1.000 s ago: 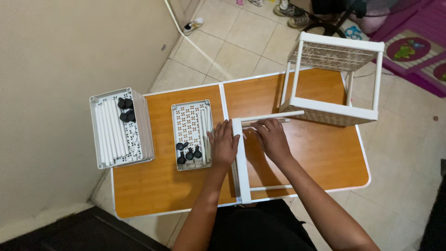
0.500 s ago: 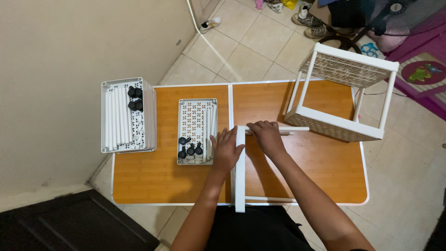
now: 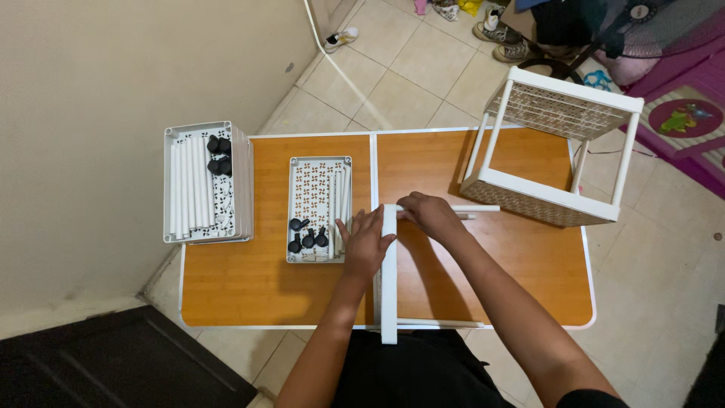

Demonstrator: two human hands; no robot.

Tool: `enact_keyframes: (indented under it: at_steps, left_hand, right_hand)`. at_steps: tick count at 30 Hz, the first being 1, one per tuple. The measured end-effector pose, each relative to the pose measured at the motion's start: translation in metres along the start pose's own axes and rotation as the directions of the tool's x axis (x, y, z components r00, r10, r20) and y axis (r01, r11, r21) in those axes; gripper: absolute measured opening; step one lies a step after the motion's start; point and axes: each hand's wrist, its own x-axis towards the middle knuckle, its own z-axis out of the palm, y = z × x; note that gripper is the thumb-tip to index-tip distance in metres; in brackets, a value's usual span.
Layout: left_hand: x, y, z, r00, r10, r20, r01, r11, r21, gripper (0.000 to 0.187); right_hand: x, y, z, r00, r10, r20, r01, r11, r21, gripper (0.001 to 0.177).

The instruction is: The person assembles a small white plastic shelving unit by inserting rods into perforated panels and attaching black corner connectors. They repeatedly insert and remove rods to align the frame, then place the assembled unit on the table.

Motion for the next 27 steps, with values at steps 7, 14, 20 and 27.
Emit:
enact_keyframes:
  at_steps: [7, 14, 20, 27]
  left_hand:
    - [0.004, 0.006, -0.003, 0.999, -0.023, 0.029, 0.02, 0.994, 0.105, 0.071]
    - [0.0, 0.006, -0.002, 0.998, 0.033, -0.046, -0.027, 0.991, 0.133, 0.069]
    - [-0.002, 0.007, -0.002, 0.997, 0.049, -0.064, -0.039, 0.989, 0.142, 0.069]
    - [-0.001, 0.009, -0.006, 0.999, 0.023, -0.037, -0.017, 0.989, 0.15, 0.069]
  right_hand:
    - [0.008, 0.007, -0.002, 0.996, -0.082, -0.029, 0.083, 0.996, 0.014, 0.029]
    - [0.008, 0.011, 0.0, 0.997, -0.073, -0.036, 0.074, 0.997, 0.036, 0.03]
    - [0.009, 0.013, 0.0, 0.999, -0.045, -0.024, 0.046, 0.998, 0.033, 0.029]
    - [0.014, 0.016, 0.002, 1.0, 0.012, 0.017, -0.013, 0.999, 0.035, 0.033]
